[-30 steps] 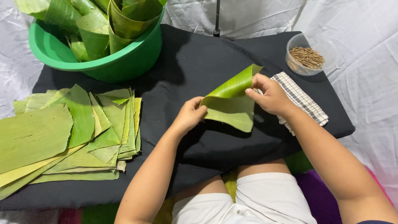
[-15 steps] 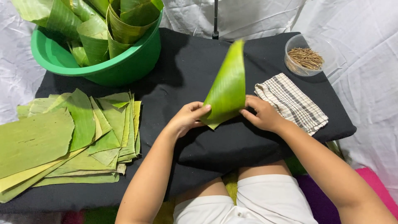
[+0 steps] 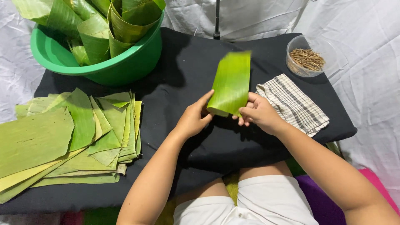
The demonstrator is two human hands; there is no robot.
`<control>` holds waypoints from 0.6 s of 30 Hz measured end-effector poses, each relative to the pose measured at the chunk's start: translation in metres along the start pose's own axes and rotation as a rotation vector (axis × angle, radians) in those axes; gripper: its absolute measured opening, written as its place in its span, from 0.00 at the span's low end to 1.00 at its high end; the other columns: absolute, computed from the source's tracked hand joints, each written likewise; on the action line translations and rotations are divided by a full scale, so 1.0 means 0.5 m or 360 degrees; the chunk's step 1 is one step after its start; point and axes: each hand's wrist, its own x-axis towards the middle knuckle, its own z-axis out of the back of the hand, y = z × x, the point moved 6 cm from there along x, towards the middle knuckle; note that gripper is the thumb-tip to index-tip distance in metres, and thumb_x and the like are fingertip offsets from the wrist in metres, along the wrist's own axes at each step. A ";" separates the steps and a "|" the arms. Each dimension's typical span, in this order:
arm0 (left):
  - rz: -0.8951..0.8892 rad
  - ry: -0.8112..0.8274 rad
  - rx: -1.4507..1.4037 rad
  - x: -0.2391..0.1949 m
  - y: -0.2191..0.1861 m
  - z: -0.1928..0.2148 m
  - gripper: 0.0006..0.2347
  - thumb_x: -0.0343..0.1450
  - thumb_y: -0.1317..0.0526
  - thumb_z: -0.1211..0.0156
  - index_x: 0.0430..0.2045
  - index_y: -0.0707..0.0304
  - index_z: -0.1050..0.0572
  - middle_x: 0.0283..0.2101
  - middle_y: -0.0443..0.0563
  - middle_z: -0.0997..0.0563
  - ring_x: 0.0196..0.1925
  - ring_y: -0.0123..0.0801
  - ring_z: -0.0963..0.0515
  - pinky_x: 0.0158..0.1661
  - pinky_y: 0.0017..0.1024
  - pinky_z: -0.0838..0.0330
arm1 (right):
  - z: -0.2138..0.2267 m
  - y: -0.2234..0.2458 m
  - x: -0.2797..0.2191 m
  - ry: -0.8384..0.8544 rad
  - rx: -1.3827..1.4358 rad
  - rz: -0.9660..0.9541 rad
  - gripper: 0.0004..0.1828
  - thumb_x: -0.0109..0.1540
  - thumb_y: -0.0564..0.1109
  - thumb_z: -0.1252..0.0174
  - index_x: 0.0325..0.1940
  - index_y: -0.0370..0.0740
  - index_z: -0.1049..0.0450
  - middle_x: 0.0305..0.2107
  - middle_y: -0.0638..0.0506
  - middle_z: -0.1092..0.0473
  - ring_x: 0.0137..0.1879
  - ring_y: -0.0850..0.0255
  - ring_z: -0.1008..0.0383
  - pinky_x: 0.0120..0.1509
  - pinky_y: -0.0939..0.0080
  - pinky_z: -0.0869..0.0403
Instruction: Cleaning banana leaves with a cloth and rolling them into cone shapes secured with small sticks.
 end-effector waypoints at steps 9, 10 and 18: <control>0.0319 -0.0398 -0.0513 0.033 0.118 0.011 0.17 0.65 0.67 0.51 0.44 0.58 0.17 0.31 0.49 0.17 0.35 0.33 0.20 0.39 0.33 0.24 | 0.019 0.051 0.030 0.0054 -0.0395 0.0360 0.07 0.62 0.37 0.34 0.44 0.34 0.18 0.31 0.46 0.20 0.37 0.65 0.23 0.44 0.62 0.22; 0.0320 -0.0402 -0.0515 0.036 0.124 0.009 0.17 0.65 0.67 0.51 0.44 0.58 0.17 0.31 0.49 0.17 0.35 0.33 0.20 0.39 0.33 0.24 | 0.015 0.057 0.034 0.0058 -0.0396 0.0359 0.07 0.62 0.37 0.34 0.44 0.34 0.18 0.31 0.46 0.20 0.37 0.65 0.23 0.44 0.62 0.22; 0.0504 -0.0353 -0.1455 0.043 0.123 -0.013 0.09 0.68 0.68 0.48 0.41 0.68 0.30 0.37 0.65 0.17 0.31 0.37 0.15 0.31 0.34 0.16 | -0.032 0.161 0.021 0.0032 -0.1518 0.1582 0.09 0.59 0.39 0.29 0.43 0.41 0.17 0.51 0.41 0.27 0.63 0.41 0.28 0.67 0.43 0.31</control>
